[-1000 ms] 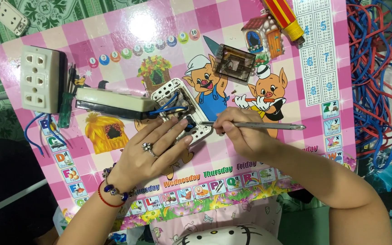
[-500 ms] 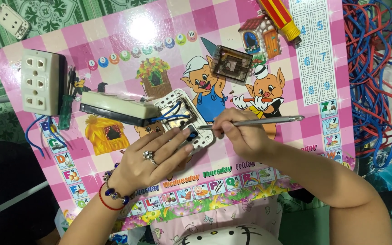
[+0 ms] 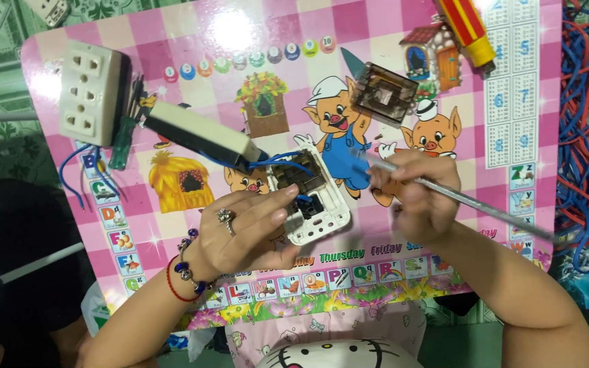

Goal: The person uses a screwdriver to tighten screws on the internal terminals of a white electrical outlet while holding it with the other hand. They then place the outlet down and pick up another outlet to repeat the process.

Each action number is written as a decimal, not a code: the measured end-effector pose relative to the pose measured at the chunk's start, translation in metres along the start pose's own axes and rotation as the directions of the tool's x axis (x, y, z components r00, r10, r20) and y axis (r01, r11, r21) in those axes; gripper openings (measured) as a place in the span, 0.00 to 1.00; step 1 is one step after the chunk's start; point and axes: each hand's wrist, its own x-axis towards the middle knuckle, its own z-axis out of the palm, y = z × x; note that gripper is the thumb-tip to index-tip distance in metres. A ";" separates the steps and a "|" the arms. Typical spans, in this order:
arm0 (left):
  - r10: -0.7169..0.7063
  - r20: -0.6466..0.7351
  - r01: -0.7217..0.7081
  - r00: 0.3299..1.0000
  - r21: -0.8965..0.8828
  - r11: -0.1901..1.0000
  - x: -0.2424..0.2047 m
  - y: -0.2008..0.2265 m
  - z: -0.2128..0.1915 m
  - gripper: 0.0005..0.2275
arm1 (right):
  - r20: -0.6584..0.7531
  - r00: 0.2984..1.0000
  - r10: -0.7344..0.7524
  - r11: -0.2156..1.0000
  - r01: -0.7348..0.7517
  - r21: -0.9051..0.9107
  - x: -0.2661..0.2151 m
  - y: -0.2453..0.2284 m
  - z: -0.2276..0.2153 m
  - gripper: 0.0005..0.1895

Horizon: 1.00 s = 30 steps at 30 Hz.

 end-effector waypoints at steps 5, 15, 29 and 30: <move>-0.073 -0.021 0.071 0.997 -0.082 0.994 -0.001 0.001 -0.002 0.27 | 0.157 0.988 0.013 0.999 -0.005 -0.051 -0.004 0.003 0.008 0.12; -0.198 -0.047 0.183 0.979 -0.223 0.957 0.003 0.012 -0.002 0.24 | 0.235 0.969 0.077 0.997 -0.070 -0.041 -0.013 -0.001 0.006 0.14; -0.396 -0.119 0.308 0.910 -0.444 0.842 -0.011 0.022 0.023 0.27 | 0.291 0.950 0.115 0.993 -0.116 -0.013 -0.010 -0.020 0.009 0.10; -0.410 -0.110 0.328 0.906 -0.430 0.841 -0.009 0.024 0.026 0.31 | 0.300 0.943 0.144 0.989 -0.144 -0.024 -0.008 -0.022 0.007 0.11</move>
